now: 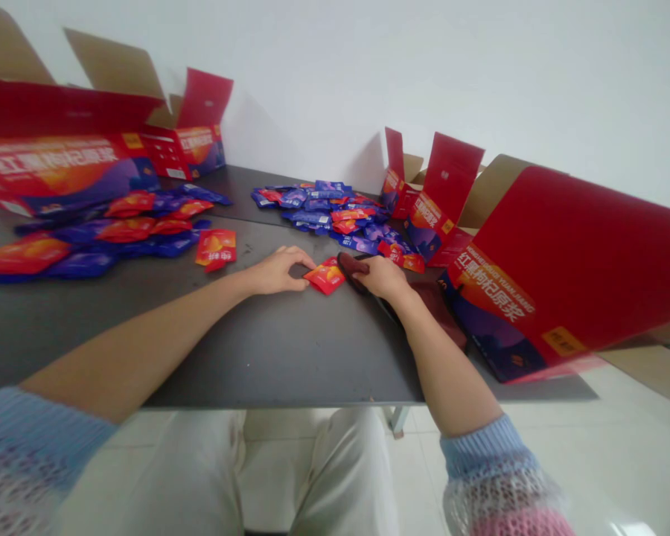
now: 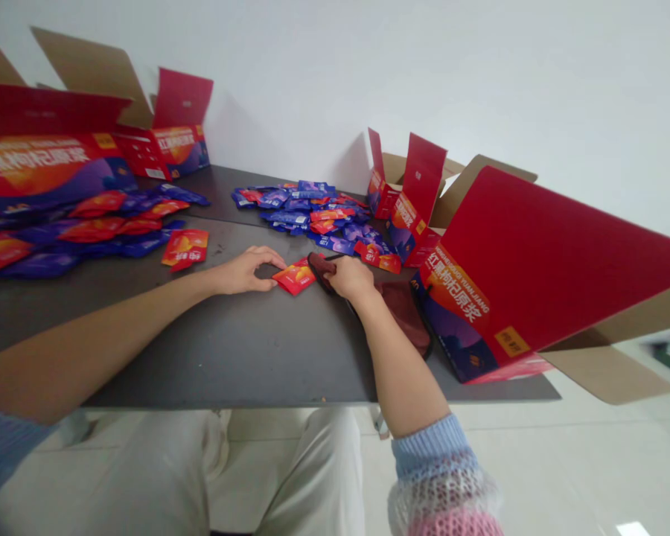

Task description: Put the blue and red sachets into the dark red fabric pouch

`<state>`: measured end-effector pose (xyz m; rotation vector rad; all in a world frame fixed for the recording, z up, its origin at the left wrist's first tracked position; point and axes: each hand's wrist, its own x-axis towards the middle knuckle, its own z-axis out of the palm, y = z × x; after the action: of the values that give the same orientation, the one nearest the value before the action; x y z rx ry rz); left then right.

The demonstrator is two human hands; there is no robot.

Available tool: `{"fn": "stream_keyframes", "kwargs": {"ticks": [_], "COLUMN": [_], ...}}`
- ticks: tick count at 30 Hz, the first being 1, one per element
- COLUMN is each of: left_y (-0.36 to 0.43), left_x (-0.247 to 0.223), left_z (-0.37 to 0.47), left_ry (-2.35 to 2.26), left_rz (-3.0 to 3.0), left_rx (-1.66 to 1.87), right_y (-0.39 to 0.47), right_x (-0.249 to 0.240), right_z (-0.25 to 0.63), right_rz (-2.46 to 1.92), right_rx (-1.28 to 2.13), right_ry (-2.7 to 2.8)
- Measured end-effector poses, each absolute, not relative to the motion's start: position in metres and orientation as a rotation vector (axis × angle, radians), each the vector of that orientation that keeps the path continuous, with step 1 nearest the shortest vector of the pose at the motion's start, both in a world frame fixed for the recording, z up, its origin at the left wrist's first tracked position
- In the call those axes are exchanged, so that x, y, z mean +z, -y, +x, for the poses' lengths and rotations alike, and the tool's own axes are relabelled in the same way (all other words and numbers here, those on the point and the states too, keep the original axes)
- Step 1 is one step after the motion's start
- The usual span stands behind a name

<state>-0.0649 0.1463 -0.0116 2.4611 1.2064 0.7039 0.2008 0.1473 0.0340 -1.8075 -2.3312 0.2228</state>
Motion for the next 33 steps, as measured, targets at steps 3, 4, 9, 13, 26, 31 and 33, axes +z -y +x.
{"fn": "stream_keyframes", "kwargs": {"ticks": [3, 4, 9, 13, 26, 31, 33], "left_y": [-0.145, -0.146, -0.149, -0.151, -0.148, -0.151, -0.15], "left_x": [-0.012, -0.013, -0.016, -0.015, -0.007, -0.009, -0.012], "left_z": [-0.064, -0.064, -0.064, -0.065, -0.063, -0.065, -0.067], "left_ry": [-1.215, -1.214, -1.206, -1.19, -1.265, -1.303, -1.342], "left_rz": [2.474, 2.476, 2.486, 2.514, 2.705, 2.608, 2.545], "left_rx": [0.719, 0.725, 0.751, 0.745, 0.538, 0.507, 0.52], "right_y": [-0.147, -0.146, -0.136, -0.132, -0.173, -0.173, -0.171], "right_x": [0.034, 0.034, 0.032, 0.028, 0.018, 0.018, 0.019], "right_z": [0.206, 0.205, 0.189, 0.177, 0.215, 0.226, 0.224], "right_rz": [-1.876, -1.834, -1.265, -0.945, -1.605, -1.792, -1.757], "right_rx": [0.153, 0.121, 0.125, 0.274, 0.37, 0.083, 0.05], "right_ry": [2.278, 2.288, 2.511, 2.636, 2.203, 2.15, 2.204]}}
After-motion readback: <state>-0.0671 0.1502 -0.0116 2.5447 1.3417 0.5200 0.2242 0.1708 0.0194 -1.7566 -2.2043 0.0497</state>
